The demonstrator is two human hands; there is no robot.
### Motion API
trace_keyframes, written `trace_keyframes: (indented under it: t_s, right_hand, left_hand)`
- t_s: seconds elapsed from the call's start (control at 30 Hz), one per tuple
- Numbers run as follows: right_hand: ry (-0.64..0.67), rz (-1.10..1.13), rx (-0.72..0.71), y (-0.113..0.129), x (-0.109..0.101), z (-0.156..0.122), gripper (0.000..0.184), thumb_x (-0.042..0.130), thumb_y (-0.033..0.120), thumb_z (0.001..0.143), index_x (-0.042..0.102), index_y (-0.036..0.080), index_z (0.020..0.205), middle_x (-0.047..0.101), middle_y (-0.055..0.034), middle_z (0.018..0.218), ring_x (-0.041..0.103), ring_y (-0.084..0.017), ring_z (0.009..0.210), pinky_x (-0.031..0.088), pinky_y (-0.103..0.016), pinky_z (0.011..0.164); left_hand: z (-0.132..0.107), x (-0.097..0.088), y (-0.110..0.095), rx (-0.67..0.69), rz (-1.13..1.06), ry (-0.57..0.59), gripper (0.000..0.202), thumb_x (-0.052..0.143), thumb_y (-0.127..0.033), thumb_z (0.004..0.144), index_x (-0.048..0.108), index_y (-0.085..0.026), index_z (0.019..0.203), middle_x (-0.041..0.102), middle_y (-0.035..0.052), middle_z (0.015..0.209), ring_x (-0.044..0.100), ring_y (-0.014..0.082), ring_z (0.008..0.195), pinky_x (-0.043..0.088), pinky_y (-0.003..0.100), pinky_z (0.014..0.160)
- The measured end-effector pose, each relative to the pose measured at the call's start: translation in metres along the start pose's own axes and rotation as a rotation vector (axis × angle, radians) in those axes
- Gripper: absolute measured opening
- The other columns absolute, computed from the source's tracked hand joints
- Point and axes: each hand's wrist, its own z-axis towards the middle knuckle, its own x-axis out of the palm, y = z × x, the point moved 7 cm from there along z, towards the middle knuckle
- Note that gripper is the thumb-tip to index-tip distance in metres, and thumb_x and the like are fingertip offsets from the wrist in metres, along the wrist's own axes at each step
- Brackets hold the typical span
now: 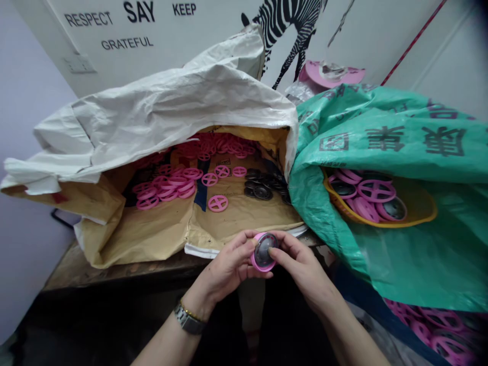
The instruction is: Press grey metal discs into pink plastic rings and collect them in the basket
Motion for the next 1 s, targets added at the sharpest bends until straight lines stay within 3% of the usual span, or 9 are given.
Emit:
trace_keyframes:
  t_s: [0.3, 0.5, 0.77, 1.0]
  right_hand:
    - [-0.099, -0.023, -0.010, -0.008, -0.010, -0.002, 0.023, 0.077, 0.033, 0.074, 0.065, 0.020, 0.089, 0.068, -0.0002, 0.080, 0.061, -0.017, 0.077, 0.047, -0.028, 0.074]
    - [-0.069, -0.037, -0.046, 0.001, -0.004, -0.005, 0.024, 0.074, 0.036, 0.076, 0.067, 0.021, 0.093, 0.070, -0.0014, 0.086, 0.063, -0.019, 0.082, 0.049, -0.029, 0.077]
    - [-0.071, -0.226, -0.124, 0.013, -0.004, -0.015, 0.017, 0.063, 0.037, 0.086, 0.068, 0.022, 0.093, 0.068, -0.0012, 0.087, 0.061, -0.019, 0.084, 0.047, -0.028, 0.077]
    - [-0.172, -0.305, -0.190, 0.015, -0.002, -0.026, 0.012, 0.061, 0.031, 0.087, 0.067, 0.022, 0.082, 0.063, 0.0008, 0.076, 0.057, -0.017, 0.073, 0.044, -0.026, 0.068]
  left_hand:
    - [-0.003, -0.001, -0.004, 0.060, 0.283, -0.108, 0.037, 0.055, -0.044, 0.093, 0.060, -0.019, 0.120, 0.067, 0.0071, 0.100, 0.069, 0.0145, 0.080, 0.059, 0.024, 0.069]
    - [-0.005, 0.002, -0.008, 0.136, 0.458, -0.181, 0.028, 0.057, -0.034, 0.090, 0.063, -0.017, 0.112, 0.065, 0.0045, 0.093, 0.067, 0.0130, 0.066, 0.057, 0.024, 0.060]
    - [-0.009, 0.012, -0.012, 0.215, 0.636, -0.101, 0.029, 0.052, -0.040, 0.094, 0.062, -0.019, 0.112, 0.061, 0.0029, 0.092, 0.065, 0.0142, 0.070, 0.056, 0.025, 0.062]
    - [-0.016, 0.016, -0.015, 0.349, 0.862, -0.228, 0.031, 0.045, -0.044, 0.097, 0.062, -0.019, 0.091, 0.056, 0.0004, 0.075, 0.057, 0.0128, 0.060, 0.046, 0.023, 0.055]
